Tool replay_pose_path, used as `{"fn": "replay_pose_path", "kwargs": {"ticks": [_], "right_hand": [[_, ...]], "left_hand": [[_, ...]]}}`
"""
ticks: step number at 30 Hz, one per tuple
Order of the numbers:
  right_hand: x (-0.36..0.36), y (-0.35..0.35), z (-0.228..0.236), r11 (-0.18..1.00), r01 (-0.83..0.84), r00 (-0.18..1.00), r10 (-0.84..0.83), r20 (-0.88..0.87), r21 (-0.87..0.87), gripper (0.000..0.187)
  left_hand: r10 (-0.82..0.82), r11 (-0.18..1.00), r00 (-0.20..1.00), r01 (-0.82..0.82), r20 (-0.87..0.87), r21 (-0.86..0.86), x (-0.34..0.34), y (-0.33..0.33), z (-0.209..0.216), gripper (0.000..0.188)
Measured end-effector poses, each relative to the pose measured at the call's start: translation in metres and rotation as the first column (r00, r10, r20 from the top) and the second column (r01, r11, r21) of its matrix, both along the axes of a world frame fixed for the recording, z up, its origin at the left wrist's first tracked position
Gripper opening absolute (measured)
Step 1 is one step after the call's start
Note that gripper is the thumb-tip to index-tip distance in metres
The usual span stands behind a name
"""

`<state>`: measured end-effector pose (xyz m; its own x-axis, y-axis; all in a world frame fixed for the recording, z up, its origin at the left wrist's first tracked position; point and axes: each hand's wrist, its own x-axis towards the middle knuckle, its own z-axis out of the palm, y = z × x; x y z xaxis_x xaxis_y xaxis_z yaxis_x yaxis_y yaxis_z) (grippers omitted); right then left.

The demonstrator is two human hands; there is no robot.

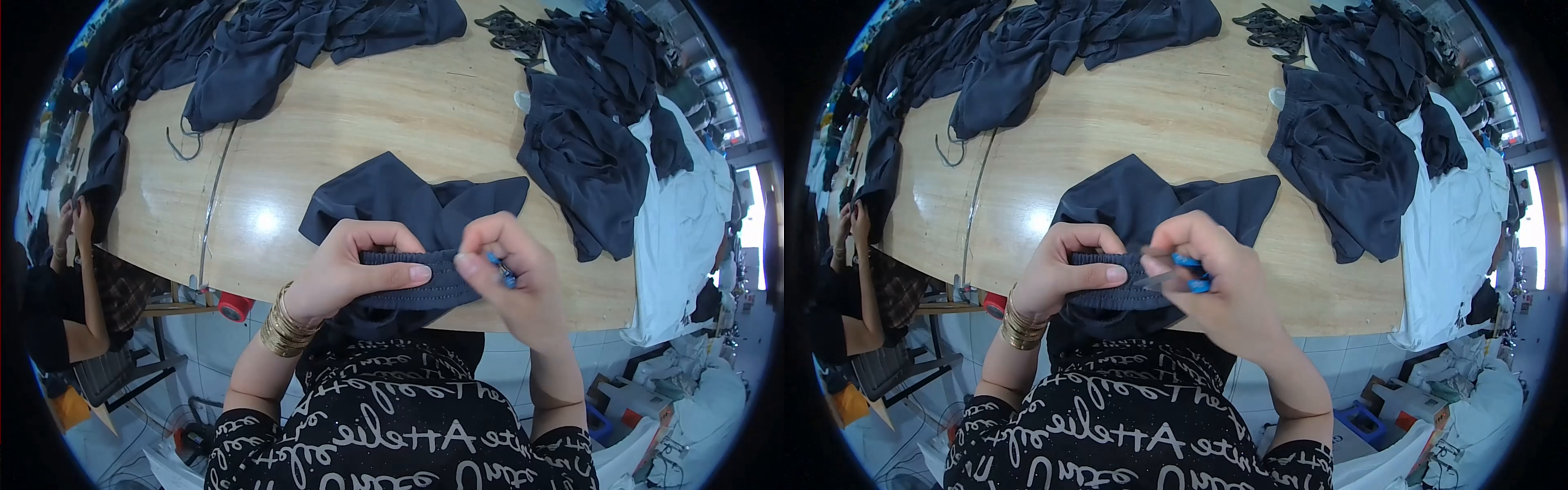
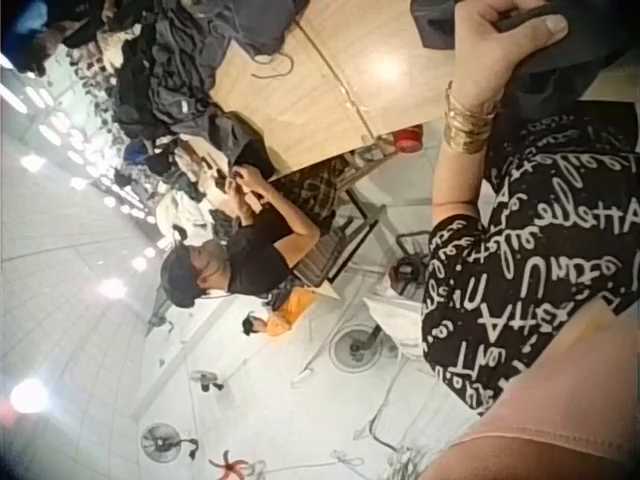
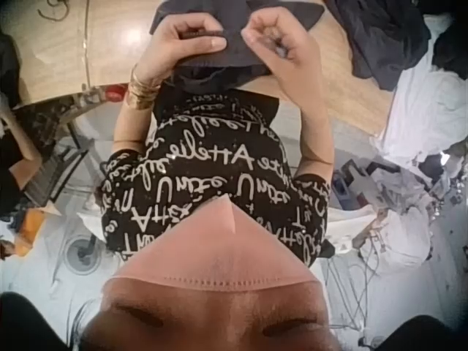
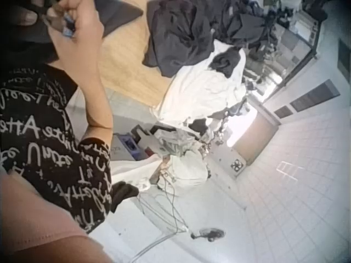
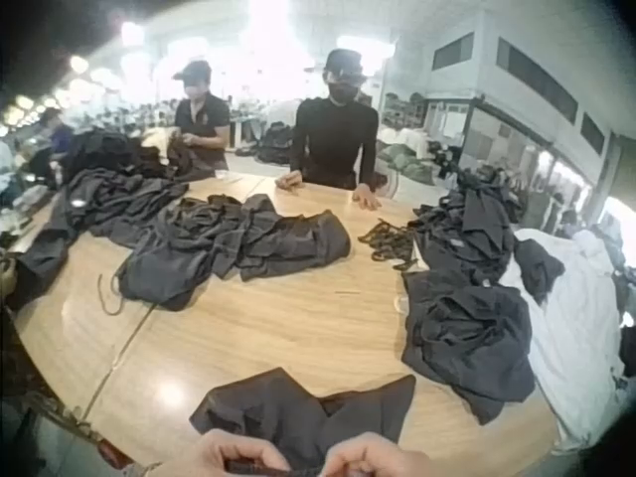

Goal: Inspecting manufactured shorts and using thread-snips to trim away loose excess threads from seams and waistbands.

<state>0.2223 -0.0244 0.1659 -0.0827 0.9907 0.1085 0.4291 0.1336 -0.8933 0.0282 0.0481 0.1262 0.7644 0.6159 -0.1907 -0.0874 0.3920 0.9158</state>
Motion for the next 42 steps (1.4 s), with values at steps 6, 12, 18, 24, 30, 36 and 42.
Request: {"fn": "replay_pose_path", "kwargs": {"ticks": [6,12,18,24,30,36,42], "right_hand": [[0.012,-0.001,0.012,0.999,-0.016,0.962,0.002,0.274,0.049,0.029],[0.015,-0.004,0.009,0.950,-0.126,0.840,-0.051,0.540,0.287,0.028],[0.013,-0.007,0.008,0.942,-0.121,0.790,-0.100,0.605,0.314,0.029],[0.010,-0.007,0.008,0.949,-0.119,0.769,-0.098,0.632,0.292,0.028],[0.010,-0.008,0.007,0.947,-0.113,0.773,-0.105,0.626,0.300,0.027],[0.011,-0.009,0.004,0.936,-0.054,0.786,-0.175,0.593,0.347,0.024],[0.012,-0.009,0.006,0.930,-0.095,0.764,-0.161,0.625,0.355,0.023]], "left_hand": [[0.021,0.996,0.998,-0.016,0.053,-0.093,0.001,0.001,0.000,0.012],[0.007,0.998,0.999,-0.005,0.041,-0.061,0.000,0.001,0.000,0.012],[0.011,0.998,0.998,-0.007,0.059,-0.058,-0.001,0.000,0.000,0.012],[0.012,0.997,0.997,-0.006,0.073,-0.080,0.000,-0.001,-0.001,0.013],[0.014,0.997,0.997,-0.008,0.071,-0.079,0.000,-0.001,-0.002,0.012],[0.019,0.997,0.998,-0.015,0.060,-0.075,0.001,-0.001,0.000,0.012],[0.016,0.997,0.998,-0.012,0.058,-0.070,0.001,-0.001,0.000,0.012]]}}
